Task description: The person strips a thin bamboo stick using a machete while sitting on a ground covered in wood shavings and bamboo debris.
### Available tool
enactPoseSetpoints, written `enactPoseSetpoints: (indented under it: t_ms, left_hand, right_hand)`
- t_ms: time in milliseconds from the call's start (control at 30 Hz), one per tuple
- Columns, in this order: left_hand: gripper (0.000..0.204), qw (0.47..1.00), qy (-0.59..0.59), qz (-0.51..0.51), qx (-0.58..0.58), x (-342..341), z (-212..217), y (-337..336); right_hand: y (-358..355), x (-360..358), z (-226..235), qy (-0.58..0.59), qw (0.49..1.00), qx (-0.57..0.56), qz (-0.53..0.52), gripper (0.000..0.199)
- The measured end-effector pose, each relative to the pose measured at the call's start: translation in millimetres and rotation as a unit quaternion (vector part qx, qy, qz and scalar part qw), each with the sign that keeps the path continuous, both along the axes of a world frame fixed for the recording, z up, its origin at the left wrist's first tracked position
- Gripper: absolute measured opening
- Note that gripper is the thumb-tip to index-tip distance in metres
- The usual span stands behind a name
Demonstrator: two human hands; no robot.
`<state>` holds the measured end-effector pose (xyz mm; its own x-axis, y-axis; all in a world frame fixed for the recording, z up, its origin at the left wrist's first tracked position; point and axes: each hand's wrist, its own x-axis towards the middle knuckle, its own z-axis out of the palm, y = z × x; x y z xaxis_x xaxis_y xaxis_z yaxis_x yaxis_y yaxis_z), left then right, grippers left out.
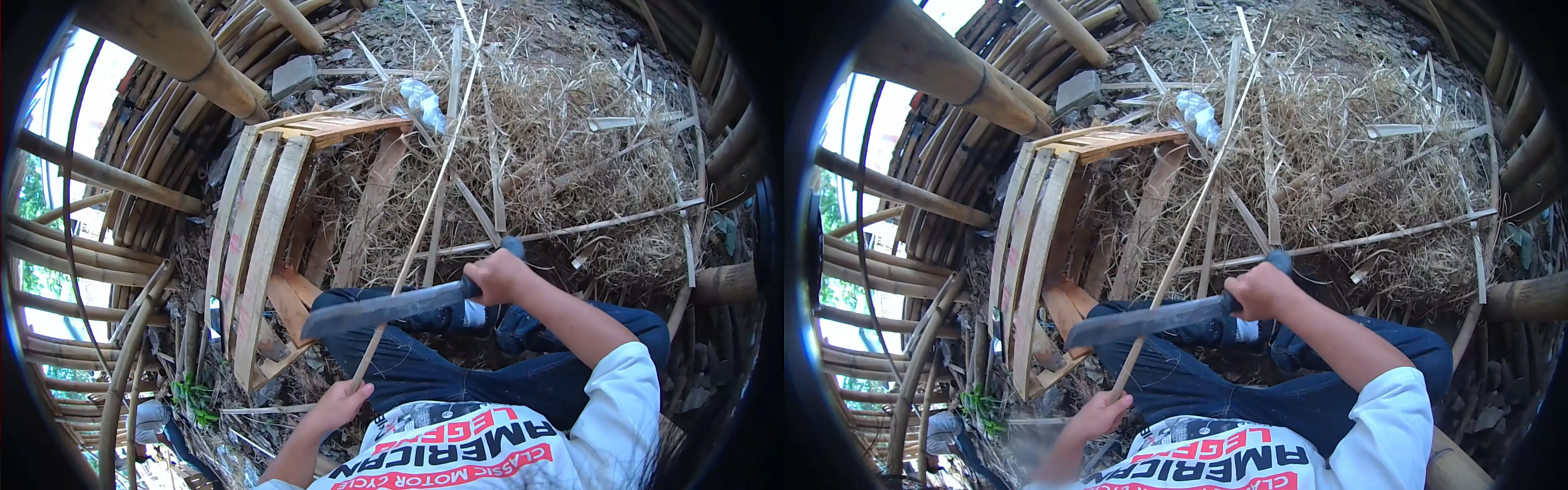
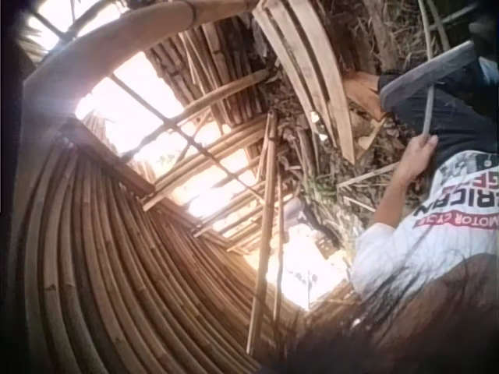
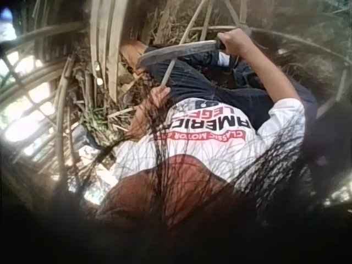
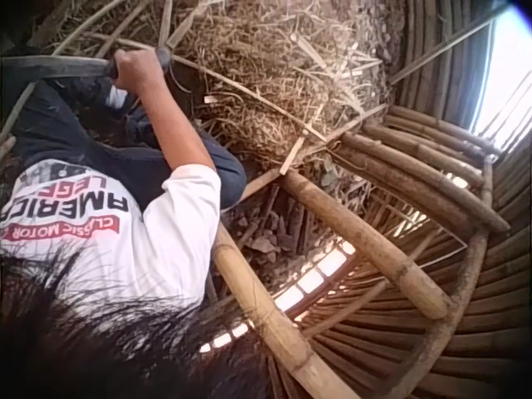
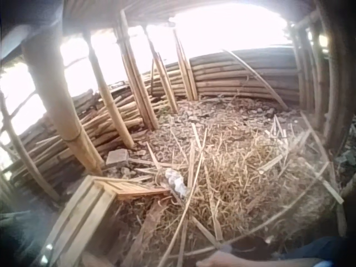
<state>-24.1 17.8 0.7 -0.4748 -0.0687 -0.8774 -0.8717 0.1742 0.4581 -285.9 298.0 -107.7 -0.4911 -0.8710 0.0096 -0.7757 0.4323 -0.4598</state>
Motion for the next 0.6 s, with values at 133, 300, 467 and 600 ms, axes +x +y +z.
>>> enactPoseSetpoints:
  t_ms: [133, 300, 467, 600]
  left_hand:
    - [0.031, 0.998, -0.035, 0.042, 0.030, 10.0, 4.8, 1.0]
    - [0.030, 1.000, -0.008, 0.006, 0.008, 22.8, 10.2, -2.4]
    - [0.029, 0.995, -0.068, 0.062, 0.032, 11.5, 8.9, -0.2]
    - [0.029, 0.999, -0.039, -0.013, -0.027, -4.5, 7.1, 0.8]
  right_hand:
    - [-10.0, -12.8, -8.3, -0.007, 0.997, 0.056, 0.051, 0.025]
    - [25.5, -131.7, -20.9, 0.025, 0.860, 0.107, -0.498, 0.020]
    - [67.7, -133.4, -20.7, 0.001, 0.844, 0.052, -0.534, 0.022]
    - [75.4, -99.8, -23.1, 0.000, 0.893, 0.158, -0.422, 0.026]
